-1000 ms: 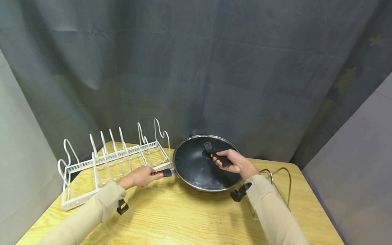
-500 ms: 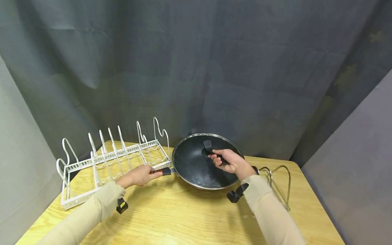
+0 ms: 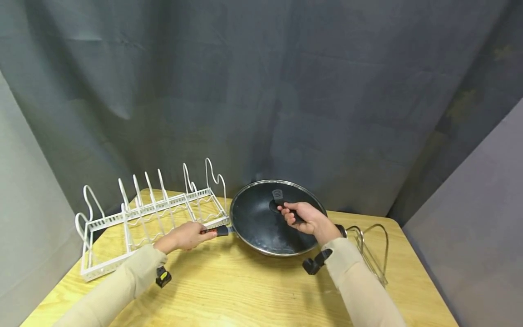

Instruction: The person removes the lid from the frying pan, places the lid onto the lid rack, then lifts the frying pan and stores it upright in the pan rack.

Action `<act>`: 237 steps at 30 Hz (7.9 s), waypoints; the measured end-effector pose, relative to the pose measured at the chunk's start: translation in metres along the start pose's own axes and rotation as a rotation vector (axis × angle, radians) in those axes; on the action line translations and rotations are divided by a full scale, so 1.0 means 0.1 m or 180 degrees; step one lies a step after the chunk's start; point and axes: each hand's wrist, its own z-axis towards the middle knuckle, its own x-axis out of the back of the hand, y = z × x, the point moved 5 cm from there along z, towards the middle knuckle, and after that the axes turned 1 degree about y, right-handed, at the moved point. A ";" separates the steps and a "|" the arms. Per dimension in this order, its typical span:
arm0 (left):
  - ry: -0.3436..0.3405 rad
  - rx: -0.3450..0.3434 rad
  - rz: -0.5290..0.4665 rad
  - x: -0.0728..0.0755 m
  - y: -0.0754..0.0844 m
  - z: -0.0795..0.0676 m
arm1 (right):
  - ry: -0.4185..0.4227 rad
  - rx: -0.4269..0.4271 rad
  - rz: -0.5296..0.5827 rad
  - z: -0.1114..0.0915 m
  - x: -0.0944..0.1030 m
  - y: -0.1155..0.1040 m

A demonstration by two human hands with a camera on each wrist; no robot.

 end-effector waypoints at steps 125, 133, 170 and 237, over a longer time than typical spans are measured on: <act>0.0674 -0.1358 0.0858 -0.80 2.18 0.82 | 0.0682 0.2121 -0.1555 -2.35 0.43 -0.60; 0.0702 -0.1424 0.1036 -0.90 2.39 0.86 | 0.0962 0.2147 -0.1717 -2.41 0.46 -0.63; 0.0777 -0.1549 0.1090 -1.26 2.99 1.21 | 0.2009 0.1910 -0.2154 -2.44 0.49 -0.58; 0.0945 -0.1277 0.1084 -1.32 3.10 1.24 | 0.2672 0.1003 -0.4028 -2.29 0.27 -0.31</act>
